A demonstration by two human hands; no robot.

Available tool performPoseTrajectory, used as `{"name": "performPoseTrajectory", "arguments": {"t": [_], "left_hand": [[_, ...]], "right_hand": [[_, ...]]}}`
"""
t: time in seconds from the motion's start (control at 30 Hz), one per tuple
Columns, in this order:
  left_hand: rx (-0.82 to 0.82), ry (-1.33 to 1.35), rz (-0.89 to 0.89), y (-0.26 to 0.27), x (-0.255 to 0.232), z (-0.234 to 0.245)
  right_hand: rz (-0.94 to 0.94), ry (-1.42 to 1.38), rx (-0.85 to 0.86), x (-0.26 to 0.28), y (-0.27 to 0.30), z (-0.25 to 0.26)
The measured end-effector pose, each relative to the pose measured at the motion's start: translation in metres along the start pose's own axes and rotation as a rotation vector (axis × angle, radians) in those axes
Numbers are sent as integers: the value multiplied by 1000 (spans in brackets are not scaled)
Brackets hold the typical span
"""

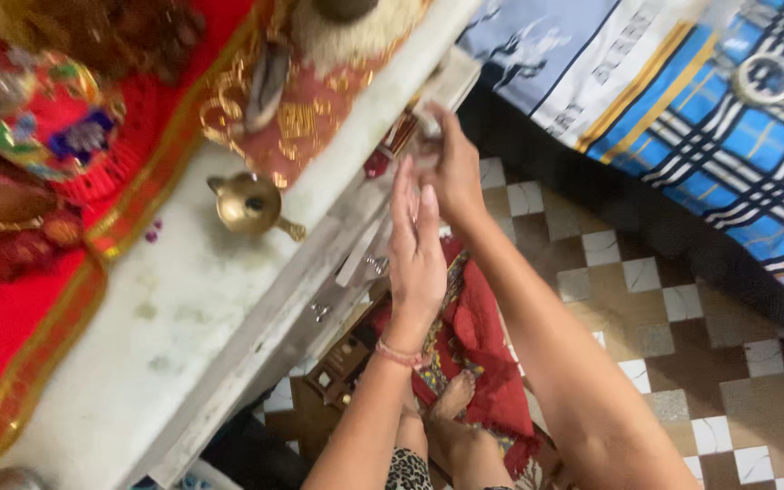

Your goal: The person folds a red shirt and a purple towel by hand, handles a tan purse, and sorts through a pile of clothing on a bed.

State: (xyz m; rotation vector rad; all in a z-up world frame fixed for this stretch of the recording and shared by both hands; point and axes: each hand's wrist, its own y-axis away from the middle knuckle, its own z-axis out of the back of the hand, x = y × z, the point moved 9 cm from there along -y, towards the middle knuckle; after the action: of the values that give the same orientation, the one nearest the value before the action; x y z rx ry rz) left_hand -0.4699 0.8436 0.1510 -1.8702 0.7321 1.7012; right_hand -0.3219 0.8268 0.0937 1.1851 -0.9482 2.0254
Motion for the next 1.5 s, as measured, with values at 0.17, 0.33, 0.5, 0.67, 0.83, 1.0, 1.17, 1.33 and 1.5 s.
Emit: {"name": "performPoseTrajectory", "arguments": {"t": [0.17, 0.33, 0.5, 0.67, 0.83, 1.0, 1.17, 1.33, 1.5], "left_hand": [[67, 128, 95, 4, 12, -35], [205, 197, 59, -16, 11, -102], [469, 269, 21, -25, -8, -214], [672, 214, 40, -3, -11, -329], [745, 68, 145, 21, 35, -428], [682, -42, 229, 24, 97, -550], [649, -113, 364, 38, 147, -643], [600, -102, 384, 22, 178, -698], [587, -143, 354, -29, 199, -738]], "right_hand": [[-300, 62, -68, -22, 49, 66], [-651, 101, -139, -48, 121, 149], [-579, -209, -347, -64, 126, 242], [-528, -397, -666, -82, 119, 348], [-509, -328, -769, -132, 144, 443], [-488, -403, -805, -230, 150, 548], [-631, -299, -747, -275, 149, 640], [-712, -213, -727, -291, 116, 702], [-700, -235, -716, -314, 72, 737]]}}
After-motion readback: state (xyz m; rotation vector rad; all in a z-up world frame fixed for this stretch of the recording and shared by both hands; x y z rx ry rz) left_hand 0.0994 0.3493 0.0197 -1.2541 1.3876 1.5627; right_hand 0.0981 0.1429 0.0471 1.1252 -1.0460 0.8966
